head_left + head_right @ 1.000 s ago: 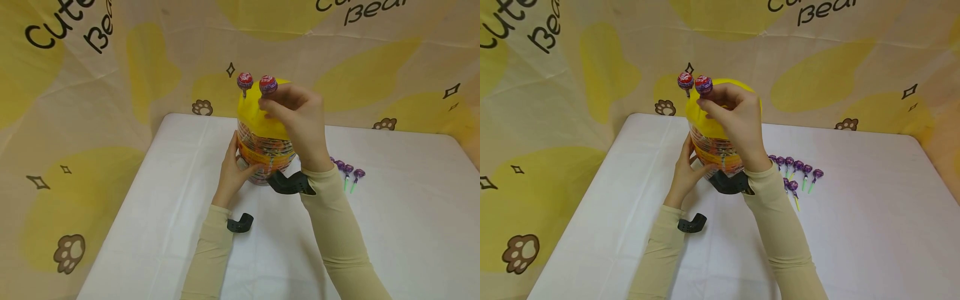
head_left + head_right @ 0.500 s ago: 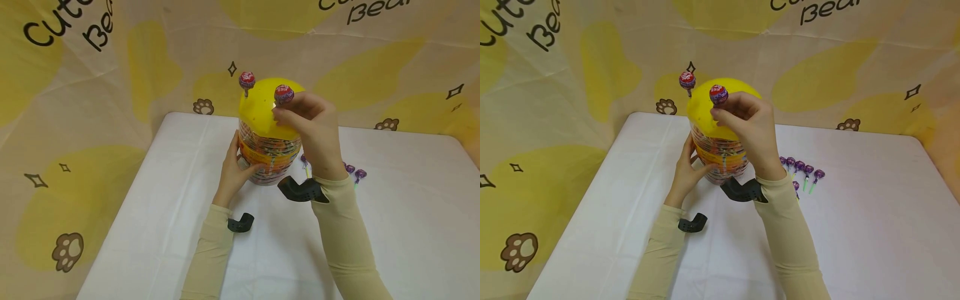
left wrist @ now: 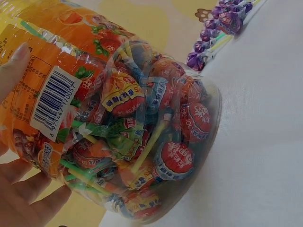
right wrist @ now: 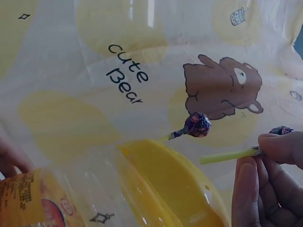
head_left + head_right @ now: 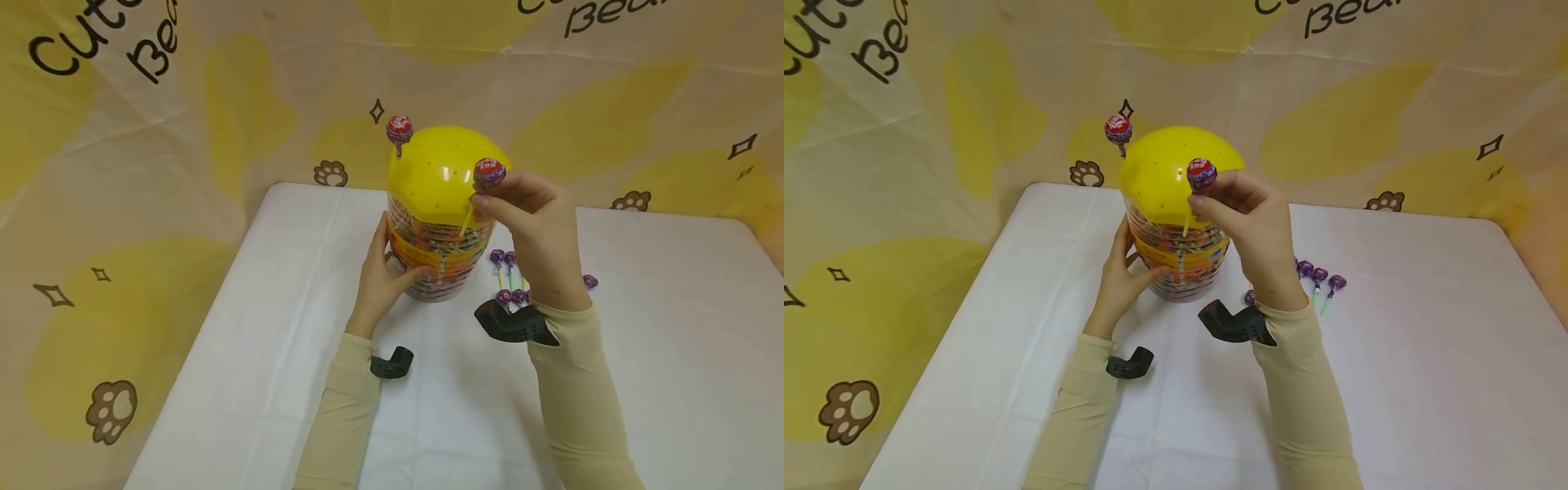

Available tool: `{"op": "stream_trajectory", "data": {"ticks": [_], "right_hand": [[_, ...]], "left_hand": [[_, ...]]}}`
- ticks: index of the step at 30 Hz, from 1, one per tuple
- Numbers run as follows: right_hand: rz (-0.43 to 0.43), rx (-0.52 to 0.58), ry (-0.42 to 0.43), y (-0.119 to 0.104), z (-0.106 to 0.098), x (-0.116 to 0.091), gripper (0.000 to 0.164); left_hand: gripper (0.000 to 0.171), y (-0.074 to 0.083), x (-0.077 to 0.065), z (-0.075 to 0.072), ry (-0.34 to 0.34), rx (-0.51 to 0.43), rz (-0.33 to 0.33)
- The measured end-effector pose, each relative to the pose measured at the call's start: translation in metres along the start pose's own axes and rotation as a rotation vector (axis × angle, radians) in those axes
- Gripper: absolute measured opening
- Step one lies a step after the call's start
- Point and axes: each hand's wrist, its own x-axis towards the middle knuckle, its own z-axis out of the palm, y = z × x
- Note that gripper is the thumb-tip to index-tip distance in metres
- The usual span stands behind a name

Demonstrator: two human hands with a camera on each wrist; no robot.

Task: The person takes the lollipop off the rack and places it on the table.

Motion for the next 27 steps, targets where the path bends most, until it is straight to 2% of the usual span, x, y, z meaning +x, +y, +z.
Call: {"op": "stream_trajectory", "data": {"ticks": [9, 17, 23, 27], "right_hand": [[0.004, 0.032, 0.027, 0.001, -0.027, -0.022, 0.010], [0.011, 0.048, 0.084, 0.006, -0.053, -0.039, 0.010], [0.053, 0.028, 0.118, 0.009, -0.072, -0.052, 0.010], [0.089, 0.006, 0.110, 0.012, -0.084, -0.061, 0.010]], "left_hand": [[0.104, 0.001, 0.000, -0.001, -0.001, 0.002, 0.007], [0.105, 0.002, 0.000, -0.001, 0.005, -0.002, 0.018], [0.105, 0.002, 0.000, -0.001, 0.004, -0.012, 0.011], [0.104, 0.001, 0.000, 0.000, 0.004, -0.020, 0.012]]}}
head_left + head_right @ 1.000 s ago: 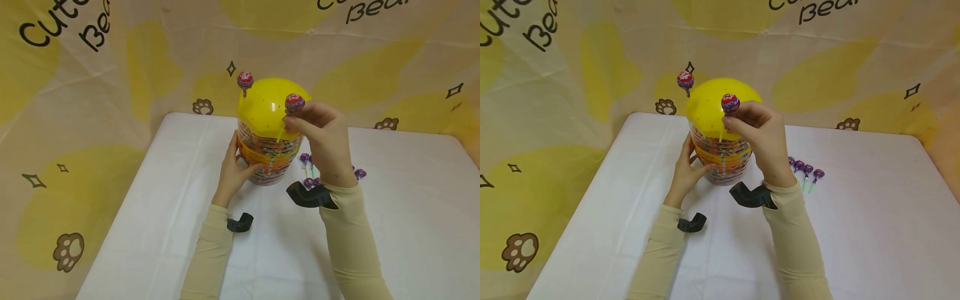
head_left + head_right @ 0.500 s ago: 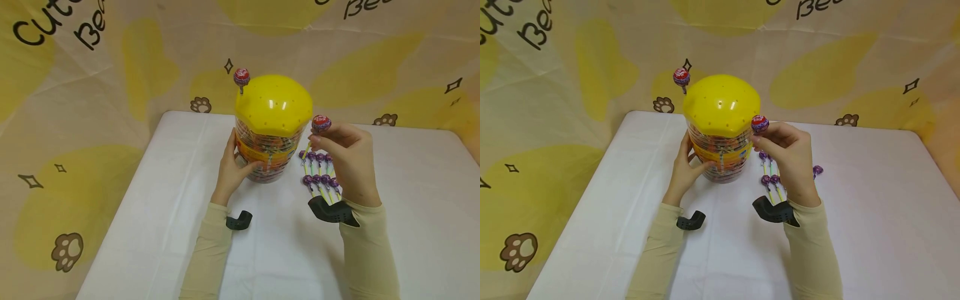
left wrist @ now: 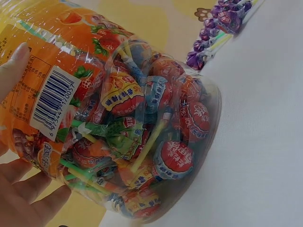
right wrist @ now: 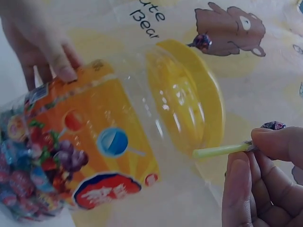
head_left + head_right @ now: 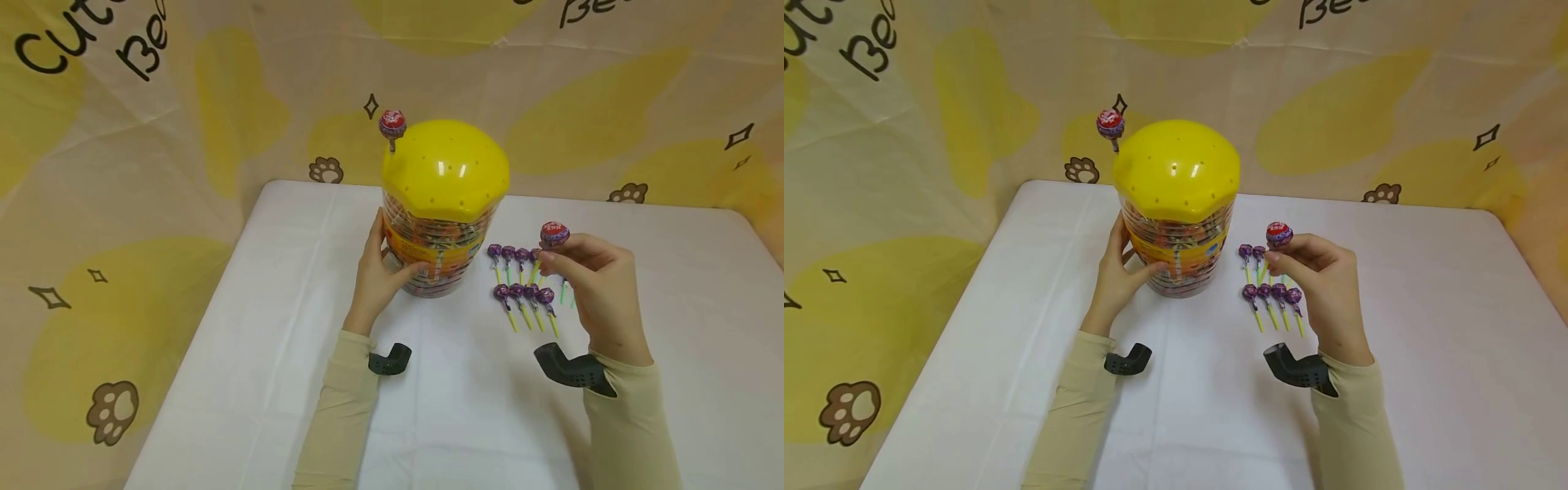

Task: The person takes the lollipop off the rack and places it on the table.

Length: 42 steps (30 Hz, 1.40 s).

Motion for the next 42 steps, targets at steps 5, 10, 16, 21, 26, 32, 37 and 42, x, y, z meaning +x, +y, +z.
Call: {"op": "stream_trajectory", "data": {"ticks": [5, 10, 16, 21, 26, 32, 37, 42], "right_hand": [[0.038, -0.058, 0.007, 0.005, -0.013, -0.007, 0.009], [0.073, -0.100, 0.009, 0.008, -0.027, -0.014, 0.011], [0.142, -0.156, 0.017, 0.011, -0.052, -0.024, 0.014], [0.247, -0.337, -0.015, 0.012, -0.081, -0.026, 0.012], [0.368, -0.532, -0.080, 0.019, -0.107, -0.025, 0.008], [0.535, -0.754, -0.135, 0.037, -0.129, -0.024, 0.024], [0.589, -0.759, -0.144, 0.050, -0.137, -0.025, 0.032], [0.606, -0.769, -0.124, 0.057, -0.136, -0.026, 0.033]], "left_hand": [[0.105, -0.001, 0.000, 0.000, -0.001, -0.002, 0.002], [0.105, -0.002, 0.000, 0.000, -0.001, -0.001, -0.002], [0.105, -0.002, 0.000, 0.001, -0.003, 0.009, 0.005], [0.104, -0.001, 0.000, 0.001, 0.000, 0.005, 0.007], [0.104, 0.000, -0.001, 0.000, -0.001, 0.014, 0.003], [0.104, 0.001, -0.001, 0.000, -0.001, 0.019, -0.010], [0.104, 0.002, -0.001, 0.000, -0.002, 0.025, -0.020], [0.104, 0.002, -0.001, 0.000, -0.002, 0.020, -0.014]]}}
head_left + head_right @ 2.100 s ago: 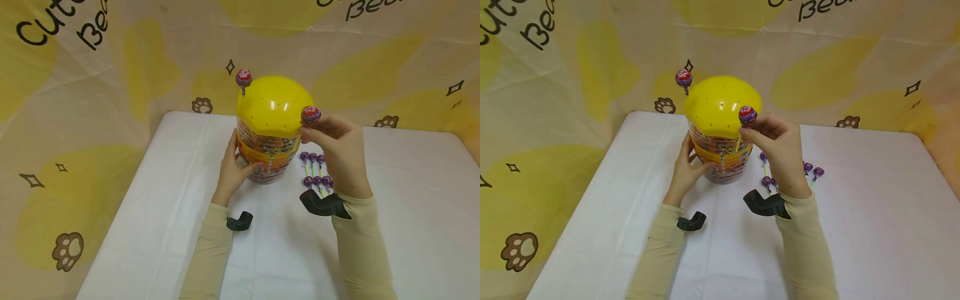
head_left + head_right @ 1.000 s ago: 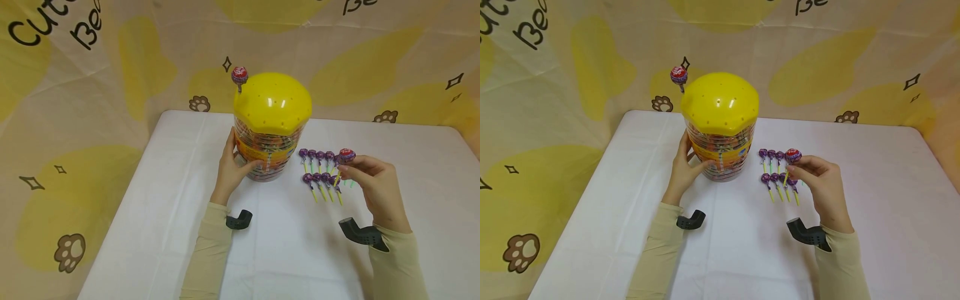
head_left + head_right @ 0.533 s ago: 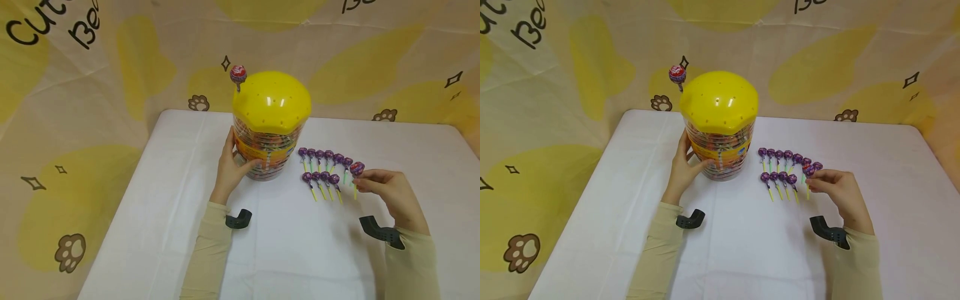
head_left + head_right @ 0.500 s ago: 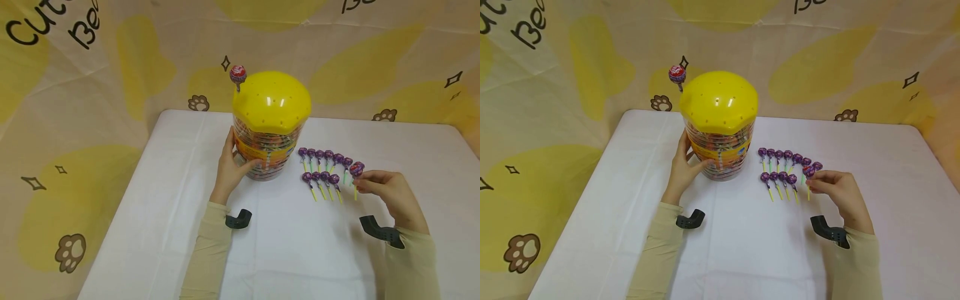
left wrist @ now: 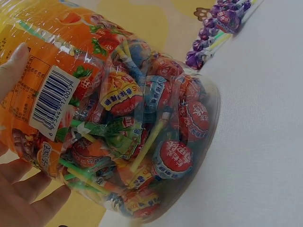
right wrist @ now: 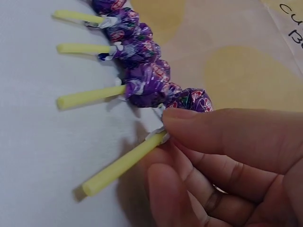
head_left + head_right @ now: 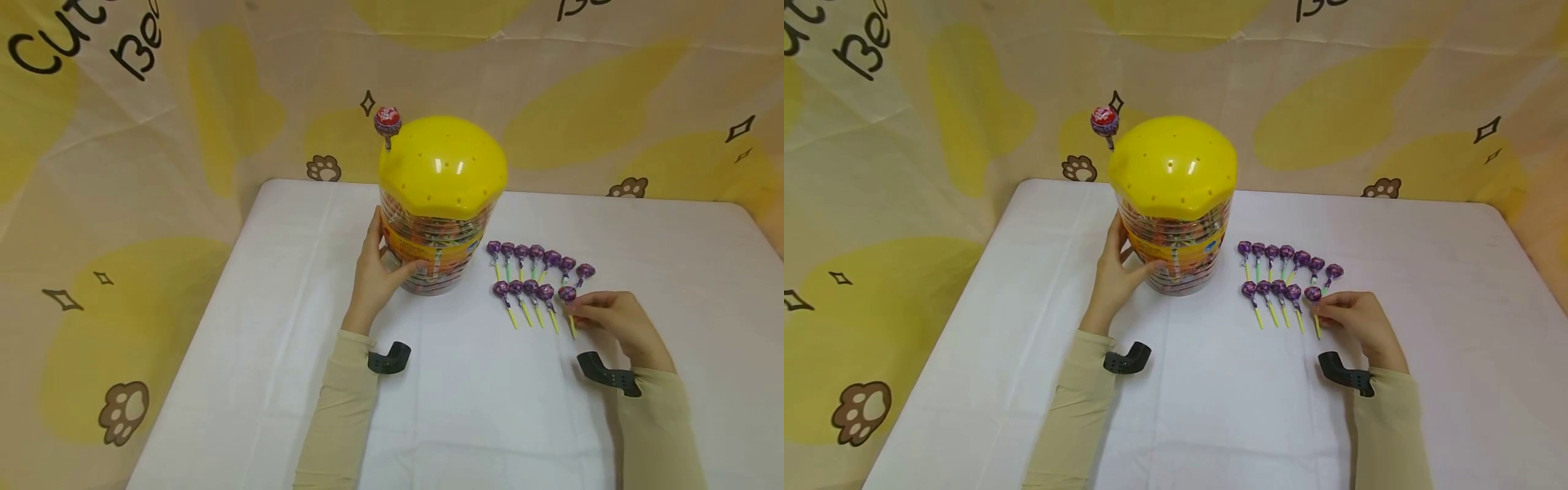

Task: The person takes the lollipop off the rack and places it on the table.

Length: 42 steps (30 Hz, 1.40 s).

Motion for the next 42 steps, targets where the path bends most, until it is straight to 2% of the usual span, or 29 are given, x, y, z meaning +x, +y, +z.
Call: {"op": "stream_trajectory", "data": {"ticks": [18, 22, 24, 31, 37, 42], "right_hand": [[0.007, -0.178, 0.060, -0.007, 0.009, 0.002, 0.038], [0.024, -0.253, 0.098, -0.009, 0.007, 0.000, 0.041], [0.023, -0.254, 0.124, -0.011, 0.006, -0.002, 0.041], [-0.077, -0.069, 0.180, -0.022, 0.007, -0.006, 0.033], [-0.181, 0.019, 0.240, -0.041, 0.014, -0.008, 0.028], [-0.280, 0.219, 0.259, -0.063, 0.021, -0.012, 0.016]], "left_hand": [[0.102, 0.000, 0.000, -0.003, 0.007, -0.011, 0.006], [0.102, 0.001, 0.000, -0.003, 0.005, -0.010, 0.007], [0.102, 0.001, 0.000, -0.002, 0.005, -0.012, 0.006], [0.102, 0.000, 0.000, -0.002, 0.001, -0.019, 0.000], [0.103, -0.001, 0.001, -0.001, 0.001, -0.028, 0.004], [0.103, 0.000, 0.000, 0.000, -0.002, -0.006, 0.002]]}}
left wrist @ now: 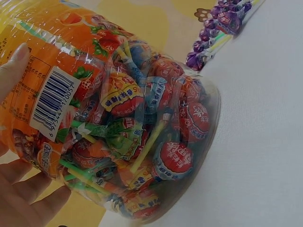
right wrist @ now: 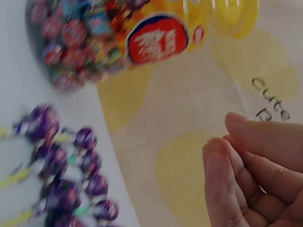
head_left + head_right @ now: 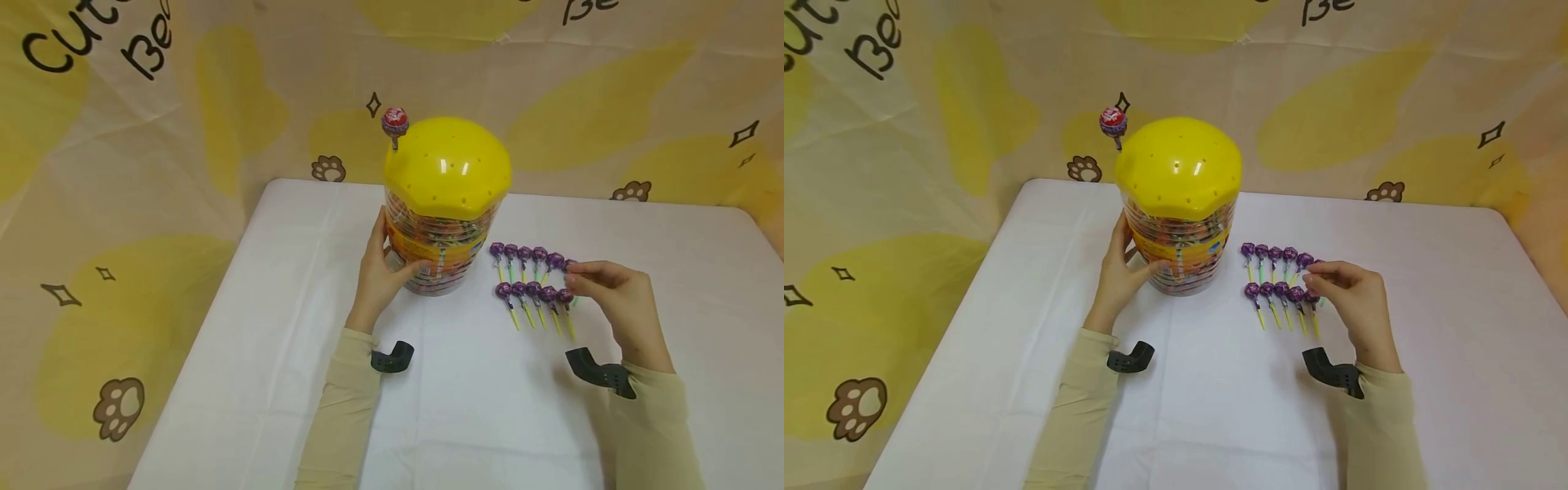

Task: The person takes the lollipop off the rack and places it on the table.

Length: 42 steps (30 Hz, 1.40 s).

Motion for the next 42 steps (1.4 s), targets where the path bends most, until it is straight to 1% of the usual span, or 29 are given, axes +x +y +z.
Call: {"op": "stream_trajectory", "data": {"ticks": [2, 5, 10, 13, 16, 19, 21, 28, 32, 42], "right_hand": [[-0.027, 0.081, 0.017, -0.010, 0.006, 0.001, 0.016], [-0.068, 0.148, 0.037, -0.027, 0.017, 0.003, 0.017], [-0.151, 0.291, 0.013, -0.057, 0.035, 0.010, 0.022], [-0.204, 0.349, 0.001, -0.074, 0.046, 0.014, 0.023], [-0.251, 0.384, -0.009, -0.089, 0.056, 0.018, 0.023], [-0.277, 0.415, -0.028, -0.102, 0.066, 0.023, 0.023], [-0.285, 0.428, -0.041, -0.111, 0.072, 0.025, 0.024], [-0.287, 0.415, -0.051, -0.135, 0.090, 0.032, 0.023], [-0.315, 0.415, -0.058, -0.146, 0.100, 0.037, 0.021], [-0.351, 0.361, -0.075, -0.171, 0.127, 0.052, 0.018]], "left_hand": [[0.103, 0.000, 0.000, 0.001, -0.002, 0.004, 0.001], [0.103, -0.001, 0.000, 0.001, -0.001, 0.009, 0.006], [0.104, -0.002, 0.001, 0.001, 0.001, 0.019, 0.007], [0.104, -0.002, 0.001, 0.001, 0.002, 0.023, 0.002], [0.105, -0.002, 0.000, 0.001, 0.001, 0.024, -0.001], [0.105, -0.001, 0.000, 0.001, 0.001, 0.022, -0.005], [0.105, -0.001, -0.001, 0.000, 0.001, 0.019, -0.007], [0.105, 0.000, 0.000, 0.000, 0.005, 0.008, -0.006], [0.106, 0.000, 0.000, -0.001, 0.004, 0.012, -0.002], [0.105, 0.001, -0.001, -0.001, -0.002, 0.023, -0.022]]}}
